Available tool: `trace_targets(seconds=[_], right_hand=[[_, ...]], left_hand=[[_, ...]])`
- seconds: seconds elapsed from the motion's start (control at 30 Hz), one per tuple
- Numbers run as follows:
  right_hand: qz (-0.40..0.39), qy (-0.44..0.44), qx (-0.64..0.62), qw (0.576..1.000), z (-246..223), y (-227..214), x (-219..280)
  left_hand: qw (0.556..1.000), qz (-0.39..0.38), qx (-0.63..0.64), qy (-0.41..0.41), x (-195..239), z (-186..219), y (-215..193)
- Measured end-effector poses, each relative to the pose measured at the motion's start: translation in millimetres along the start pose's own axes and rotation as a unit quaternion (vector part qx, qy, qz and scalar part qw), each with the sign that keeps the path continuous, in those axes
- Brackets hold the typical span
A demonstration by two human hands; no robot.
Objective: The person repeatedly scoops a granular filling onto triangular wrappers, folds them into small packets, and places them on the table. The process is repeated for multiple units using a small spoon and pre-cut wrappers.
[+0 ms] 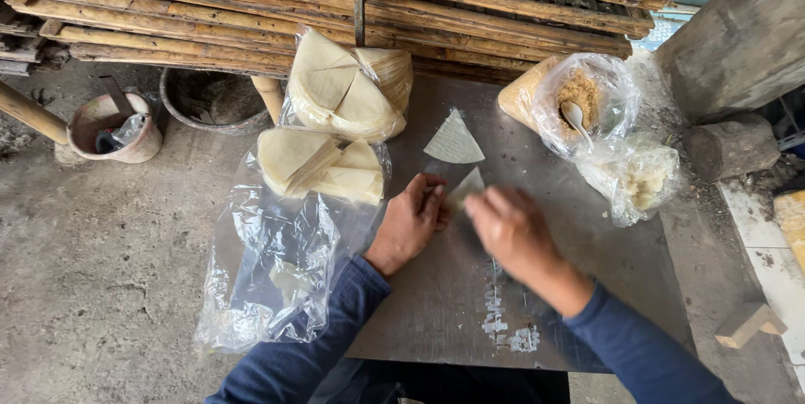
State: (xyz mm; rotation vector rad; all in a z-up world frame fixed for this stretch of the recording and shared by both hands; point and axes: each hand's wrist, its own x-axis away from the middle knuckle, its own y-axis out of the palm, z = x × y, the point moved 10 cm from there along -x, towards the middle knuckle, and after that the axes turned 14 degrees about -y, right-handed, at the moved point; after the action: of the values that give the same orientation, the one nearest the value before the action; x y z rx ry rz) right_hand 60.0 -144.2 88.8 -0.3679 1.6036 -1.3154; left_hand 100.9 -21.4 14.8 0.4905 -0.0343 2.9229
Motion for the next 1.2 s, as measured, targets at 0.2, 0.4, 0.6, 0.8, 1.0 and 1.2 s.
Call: trace_targets(seconds=[0.2, 0.4, 0.6, 0.8, 1.0, 1.2], right_hand=[[-0.027, -0.055, 0.023, 0.998, -52, -16, 10], [0.066, 0.009, 0.009, 0.998, 2, -50, 18], [0.024, 0.247, 0.179, 0.952, 142, -73, 59], [-0.013, 0.319, 0.136, 0.938, 187, -30, 85], [0.091, 0.242, 0.238, 0.936, 174, -62, 86], [0.052, 0.21, 0.278, 0.936, 179, -44, 84]], left_hand=[[0.99, 0.019, -0.136, 0.042, 11, 4, 2], [0.983, -0.015, -0.174, 0.063, 16, 5, 8], [0.979, -0.041, -0.178, 0.09, 21, 7, 12], [0.975, -0.043, -0.209, 0.064, 20, 8, 13], [0.967, -0.046, -0.229, 0.098, 24, 12, 16], [0.969, -0.055, -0.23, 0.067, 23, 8, 18]])
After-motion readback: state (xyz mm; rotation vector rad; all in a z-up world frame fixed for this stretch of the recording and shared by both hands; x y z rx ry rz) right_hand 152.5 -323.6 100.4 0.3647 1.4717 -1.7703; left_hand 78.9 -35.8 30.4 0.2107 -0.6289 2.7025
